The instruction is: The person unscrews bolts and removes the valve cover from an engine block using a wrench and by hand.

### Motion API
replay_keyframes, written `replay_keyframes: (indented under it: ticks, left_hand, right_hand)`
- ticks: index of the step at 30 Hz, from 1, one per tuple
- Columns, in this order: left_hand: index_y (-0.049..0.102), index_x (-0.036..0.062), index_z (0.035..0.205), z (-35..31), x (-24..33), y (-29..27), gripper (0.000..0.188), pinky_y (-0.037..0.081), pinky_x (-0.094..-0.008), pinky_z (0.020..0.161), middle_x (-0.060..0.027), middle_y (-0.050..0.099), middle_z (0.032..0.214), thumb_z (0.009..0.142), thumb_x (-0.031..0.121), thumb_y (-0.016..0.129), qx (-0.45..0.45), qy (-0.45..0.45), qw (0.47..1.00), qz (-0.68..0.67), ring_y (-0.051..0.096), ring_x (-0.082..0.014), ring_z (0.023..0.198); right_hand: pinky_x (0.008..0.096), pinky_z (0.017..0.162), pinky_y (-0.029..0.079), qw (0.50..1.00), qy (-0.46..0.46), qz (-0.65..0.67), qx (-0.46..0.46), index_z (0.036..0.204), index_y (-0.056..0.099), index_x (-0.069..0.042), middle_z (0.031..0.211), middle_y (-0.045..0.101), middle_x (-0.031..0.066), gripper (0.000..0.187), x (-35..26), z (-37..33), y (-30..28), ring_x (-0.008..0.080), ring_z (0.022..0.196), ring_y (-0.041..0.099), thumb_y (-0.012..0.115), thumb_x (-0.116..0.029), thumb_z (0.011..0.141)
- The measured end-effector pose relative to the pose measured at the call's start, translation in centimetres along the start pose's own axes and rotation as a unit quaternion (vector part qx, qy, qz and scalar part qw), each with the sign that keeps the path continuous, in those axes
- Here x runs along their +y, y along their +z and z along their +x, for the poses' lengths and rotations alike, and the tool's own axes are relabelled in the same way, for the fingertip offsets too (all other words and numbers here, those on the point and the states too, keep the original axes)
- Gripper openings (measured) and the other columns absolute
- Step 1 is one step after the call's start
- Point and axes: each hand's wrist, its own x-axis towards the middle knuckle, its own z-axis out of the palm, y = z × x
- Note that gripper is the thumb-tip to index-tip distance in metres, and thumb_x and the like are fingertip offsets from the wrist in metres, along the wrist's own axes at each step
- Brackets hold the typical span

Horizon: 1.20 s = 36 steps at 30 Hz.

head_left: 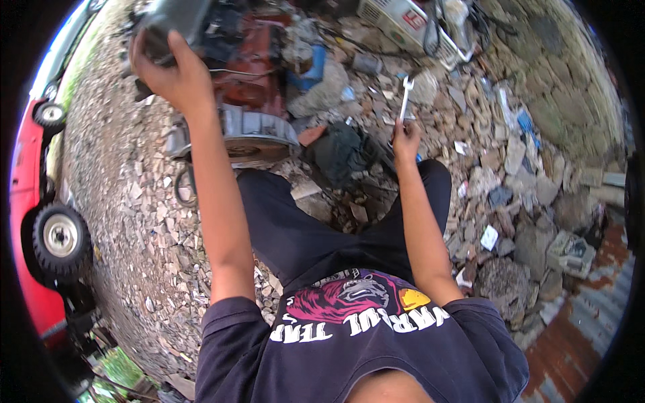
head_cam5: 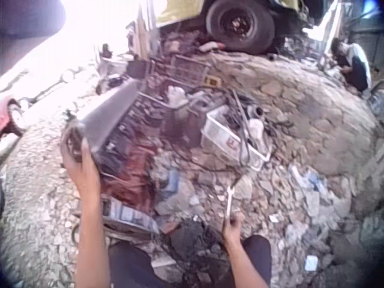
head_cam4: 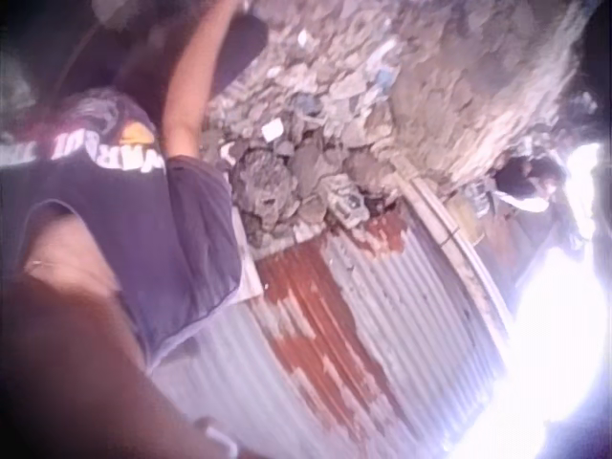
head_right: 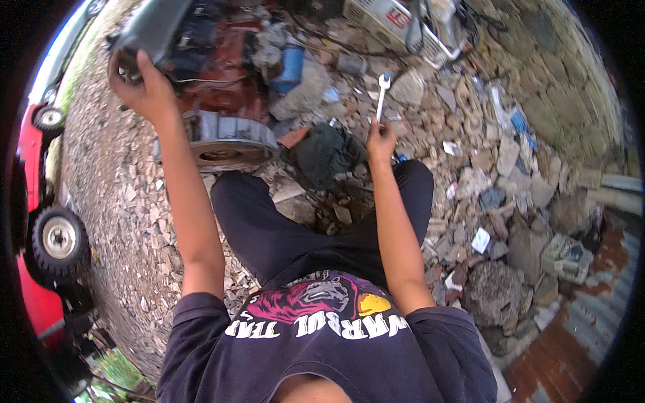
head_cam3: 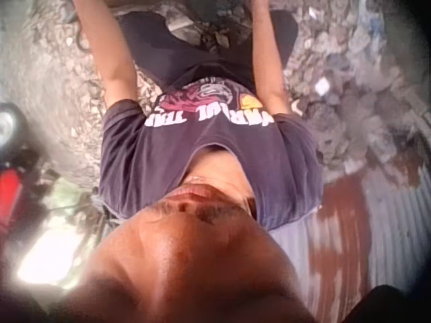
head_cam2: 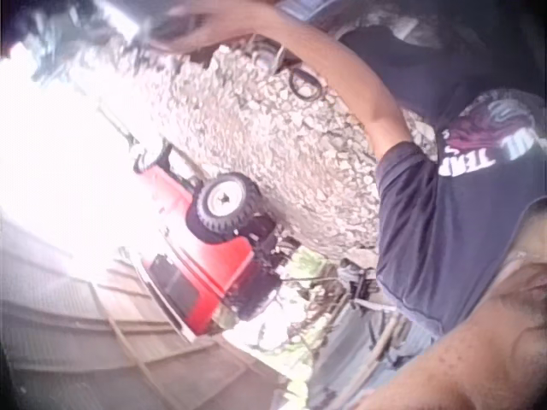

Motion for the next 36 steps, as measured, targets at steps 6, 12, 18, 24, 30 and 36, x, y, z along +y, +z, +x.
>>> replay_keyframes:
  ticks: [6,12,18,24,30,36]
  left_hand:
    - [0.057,0.0001,0.117,-20.9,5.4,1.1,0.031,0.042,-0.0419,0.099,-0.0176,0.056,0.119,0.089,0.010,0.064,-0.328,-0.120,0.928,-0.128,0.054,-0.0331,0.116]
    - [0.059,0.0038,0.120,-31.6,2.1,-0.3,0.033,0.044,-0.0423,0.099,-0.0168,0.059,0.124,0.090,0.016,0.065,-0.585,-0.201,0.783,-0.061,0.058,-0.0358,0.116]
    - [0.063,0.0013,0.113,-32.0,1.1,-1.4,0.029,0.047,-0.0378,0.093,-0.0148,0.065,0.116,0.090,0.019,0.066,-0.616,-0.278,0.735,-0.054,0.062,-0.0296,0.109]
    - [0.065,0.0000,0.107,-32.3,2.8,-2.1,0.027,0.050,-0.0367,0.075,-0.0143,0.066,0.102,0.090,0.021,0.067,-0.610,-0.308,0.725,-0.086,0.065,-0.0282,0.095]
    - [0.066,0.0001,0.106,-32.4,3.3,-2.6,0.027,0.050,-0.0365,0.073,-0.0142,0.066,0.102,0.091,0.022,0.067,-0.639,-0.332,0.688,-0.092,0.065,-0.0269,0.094]
    - [0.066,-0.0002,0.106,-32.5,4.5,-1.8,0.028,0.050,-0.0355,0.076,-0.0129,0.066,0.102,0.091,0.023,0.066,-0.663,-0.324,0.668,-0.099,0.065,-0.0251,0.095]
  right_hand:
    - [0.0482,0.087,0.052,0.890,0.161,-0.425,0.043,0.098,0.068,0.008,0.098,0.067,0.0316,0.036,11.8,-3.0,-5.2,0.0452,0.098,0.064,0.061,-0.025,0.085]
    - [0.0465,0.085,0.053,0.911,0.099,-0.401,0.002,0.098,0.070,0.003,0.095,0.068,0.0285,0.027,15.5,-2.2,-5.6,0.0425,0.094,0.066,0.062,-0.017,0.080]
    - [0.0489,0.089,0.048,0.868,-0.092,-0.464,0.152,0.098,0.068,0.001,0.098,0.063,0.0263,0.022,16.9,-0.8,-5.5,0.0460,0.099,0.059,0.061,-0.009,0.079]
    - [0.0436,0.100,0.046,0.836,-0.012,-0.549,0.000,0.116,0.059,-0.003,0.123,0.055,0.0179,0.050,18.2,4.7,-9.4,0.0383,0.117,0.052,0.079,-0.009,0.070]
    - [0.0510,0.101,0.043,0.769,-0.039,-0.636,-0.045,0.119,0.061,-0.010,0.128,0.055,0.0144,0.043,20.2,3.5,-10.0,0.0350,0.122,0.052,0.071,-0.014,0.078]
    - [0.0500,0.092,0.048,0.828,0.064,-0.551,-0.081,0.106,0.071,-0.011,0.110,0.068,0.0149,0.031,19.9,5.3,-14.2,0.0335,0.107,0.063,0.072,-0.032,0.084]
